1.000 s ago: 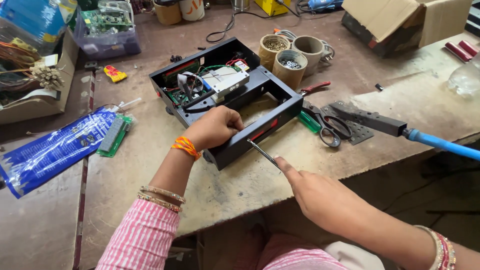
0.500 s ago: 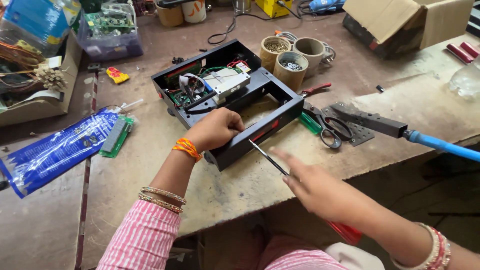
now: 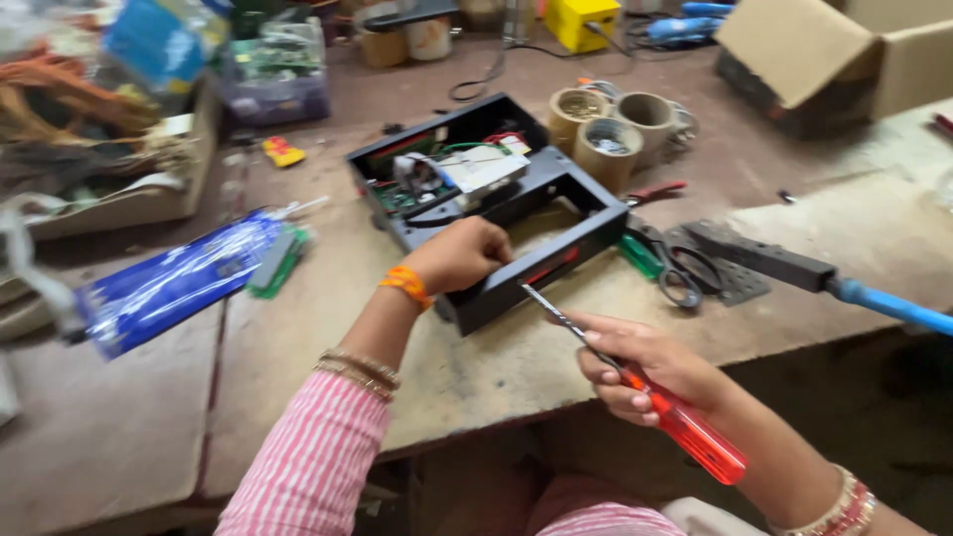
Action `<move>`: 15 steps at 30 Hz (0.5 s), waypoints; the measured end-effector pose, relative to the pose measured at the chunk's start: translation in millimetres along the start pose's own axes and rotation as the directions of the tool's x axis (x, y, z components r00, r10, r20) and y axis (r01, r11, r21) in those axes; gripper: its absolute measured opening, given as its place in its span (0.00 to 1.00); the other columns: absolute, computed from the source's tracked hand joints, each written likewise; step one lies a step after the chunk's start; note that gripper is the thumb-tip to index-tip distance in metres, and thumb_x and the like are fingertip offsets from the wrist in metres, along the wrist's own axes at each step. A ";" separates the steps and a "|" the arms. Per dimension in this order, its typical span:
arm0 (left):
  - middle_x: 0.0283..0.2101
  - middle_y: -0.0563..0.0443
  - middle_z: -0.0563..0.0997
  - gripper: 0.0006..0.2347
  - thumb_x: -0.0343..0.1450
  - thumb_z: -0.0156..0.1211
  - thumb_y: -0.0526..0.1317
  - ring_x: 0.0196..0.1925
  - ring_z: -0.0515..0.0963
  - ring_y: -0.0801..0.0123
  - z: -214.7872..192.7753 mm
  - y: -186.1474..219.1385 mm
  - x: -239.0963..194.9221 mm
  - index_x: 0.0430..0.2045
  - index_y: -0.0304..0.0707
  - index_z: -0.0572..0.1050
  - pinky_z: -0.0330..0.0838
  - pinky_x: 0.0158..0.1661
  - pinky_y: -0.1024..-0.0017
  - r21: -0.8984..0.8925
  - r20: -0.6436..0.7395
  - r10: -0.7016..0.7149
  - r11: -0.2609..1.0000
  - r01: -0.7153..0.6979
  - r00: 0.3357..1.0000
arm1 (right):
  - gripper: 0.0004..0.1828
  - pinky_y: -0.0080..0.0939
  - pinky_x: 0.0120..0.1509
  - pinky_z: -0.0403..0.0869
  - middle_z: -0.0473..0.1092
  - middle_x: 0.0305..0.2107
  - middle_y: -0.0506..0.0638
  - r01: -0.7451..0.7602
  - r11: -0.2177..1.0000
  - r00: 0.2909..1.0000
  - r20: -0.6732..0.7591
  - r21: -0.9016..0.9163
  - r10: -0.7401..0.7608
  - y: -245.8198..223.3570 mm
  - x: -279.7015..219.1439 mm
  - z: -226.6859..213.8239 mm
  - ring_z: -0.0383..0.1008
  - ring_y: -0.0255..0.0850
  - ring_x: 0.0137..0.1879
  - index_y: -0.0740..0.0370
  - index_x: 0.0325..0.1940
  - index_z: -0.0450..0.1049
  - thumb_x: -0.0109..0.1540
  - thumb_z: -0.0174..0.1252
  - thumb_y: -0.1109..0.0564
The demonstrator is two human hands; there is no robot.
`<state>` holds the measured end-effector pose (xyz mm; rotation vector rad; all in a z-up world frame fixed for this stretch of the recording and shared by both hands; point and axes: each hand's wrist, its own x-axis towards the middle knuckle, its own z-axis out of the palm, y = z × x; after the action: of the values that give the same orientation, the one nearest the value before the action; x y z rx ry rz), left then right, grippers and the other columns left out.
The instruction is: Assembling an electronic device by installing circuit boards and connecting wires inside a plastic housing.
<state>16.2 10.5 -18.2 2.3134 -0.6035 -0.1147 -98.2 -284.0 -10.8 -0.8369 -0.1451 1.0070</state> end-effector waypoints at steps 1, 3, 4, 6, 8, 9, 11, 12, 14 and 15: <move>0.30 0.45 0.86 0.07 0.62 0.62 0.32 0.32 0.84 0.64 0.1 1.7 -3.0 0.30 0.34 0.83 0.77 0.38 0.69 0.007 -0.016 -0.020 1.000 0.020 1.000 | 0.34 0.30 0.16 0.64 0.61 0.24 0.47 -0.015 1.000 1.000 0.022 -0.005 0.015 -3.7 -1.9 4.7 0.63 0.30 0.17 0.56 0.81 0.49 0.70 0.45 0.54; 0.31 0.45 0.87 0.07 0.63 0.63 0.33 0.33 0.85 0.63 1.3 5.0 -5.1 0.31 0.35 0.83 0.77 0.37 0.68 -0.036 0.007 -0.032 0.999 0.032 0.999 | 0.37 0.34 0.13 0.64 0.64 0.21 0.49 -0.069 0.867 0.947 -0.305 -0.493 -0.098 -13.2 -6.9 13.5 0.64 0.33 0.15 0.48 0.80 0.54 0.64 0.49 0.54; 0.31 0.45 0.87 0.07 0.63 0.63 0.33 0.33 0.85 0.63 0.4 5.1 -7.5 0.31 0.35 0.83 0.77 0.37 0.68 -0.030 -0.005 -0.043 0.999 0.043 0.999 | 0.37 0.34 0.13 0.64 0.64 0.21 0.49 -0.068 0.865 0.953 -0.290 -0.497 -0.091 -22.5 -6.2 11.2 0.64 0.33 0.15 0.48 0.80 0.54 0.64 0.49 0.54; 0.33 0.45 0.87 0.08 0.63 0.63 0.33 0.36 0.86 0.64 4.4 6.1 -8.8 0.32 0.37 0.84 0.78 0.40 0.69 -0.011 -0.023 0.023 1.000 -0.023 0.999 | 0.36 0.39 0.21 0.68 0.68 0.24 0.50 -0.074 0.660 0.778 -0.458 -0.747 -0.430 -39.8 -8.6 3.8 0.67 0.37 0.20 0.45 0.79 0.56 0.65 0.51 0.54; 0.34 0.46 0.87 0.08 0.63 0.63 0.34 0.37 0.86 0.63 4.7 12.0 -13.3 0.33 0.38 0.84 0.78 0.41 0.68 0.013 -0.046 0.002 1.000 -0.001 0.999 | 0.37 0.41 0.23 0.69 0.67 0.25 0.53 -0.023 0.637 0.732 -0.447 -0.771 -0.514 -64.5 10.2 -19.1 0.67 0.38 0.22 0.47 0.80 0.54 0.66 0.51 0.57; 0.35 0.46 0.87 0.08 0.64 0.62 0.34 0.38 0.86 0.61 4.3 15.6 -13.9 0.33 0.39 0.84 0.78 0.41 0.67 0.036 -0.068 -0.011 0.999 0.014 0.998 | 0.38 0.43 0.25 0.70 0.66 0.26 0.55 0.027 0.606 0.674 -0.434 -0.795 -0.598 -77.9 19.2 -30.4 0.68 0.39 0.24 0.49 0.81 0.52 0.66 0.51 0.60; 0.36 0.46 0.86 0.07 0.64 0.63 0.35 0.40 0.85 0.58 -4.0 36.3 -26.8 0.33 0.41 0.84 0.77 0.42 0.65 0.106 -0.103 -0.025 0.994 0.035 0.994 | 0.39 0.43 0.30 0.71 0.67 0.35 0.55 0.156 0.589 0.609 -0.393 -0.793 -0.689 -105.0 45.4 -80.7 0.69 0.40 0.29 0.52 0.79 0.52 0.63 0.51 0.62; 0.36 0.45 0.85 0.07 0.65 0.64 0.36 0.42 0.84 0.56 -7.0 45.9 -34.0 0.33 0.42 0.85 0.76 0.42 0.63 0.169 -0.135 -0.038 0.984 0.061 0.990 | 0.39 0.44 0.36 0.72 0.69 0.43 0.54 0.278 0.558 0.531 -0.359 -0.782 -0.767 -117.7 59.2 -106.4 0.70 0.41 0.35 0.56 0.78 0.52 0.61 0.51 0.64; 0.37 0.45 0.85 0.06 0.66 0.64 0.37 0.42 0.83 0.54 -12.4 48.0 -49.4 0.32 0.42 0.85 0.76 0.43 0.61 0.200 -0.188 -0.055 0.975 0.093 0.981 | 0.38 0.49 0.47 0.72 0.66 0.50 0.63 -0.017 0.363 0.446 -0.332 -0.932 -0.831 -135.3 81.6 -155.0 0.70 0.50 0.44 0.59 0.77 0.56 0.61 0.55 0.62; 0.37 0.45 0.85 0.05 0.67 0.65 0.39 0.43 0.83 0.52 -15.7 48.7 -56.9 0.31 0.42 0.85 0.75 0.43 0.60 0.226 -0.239 -0.068 0.966 0.124 0.969 | 0.37 0.54 0.58 0.72 0.62 0.57 0.73 -0.332 0.139 0.376 -0.266 -0.933 -0.888 -144.5 94.1 -178.9 0.69 0.59 0.54 0.63 0.76 0.59 0.62 0.59 0.61</move>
<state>-49.2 16.0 21.1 2.5434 -0.4043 0.1889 137.4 -345.8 -60.2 -2.3684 -0.0568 -0.4307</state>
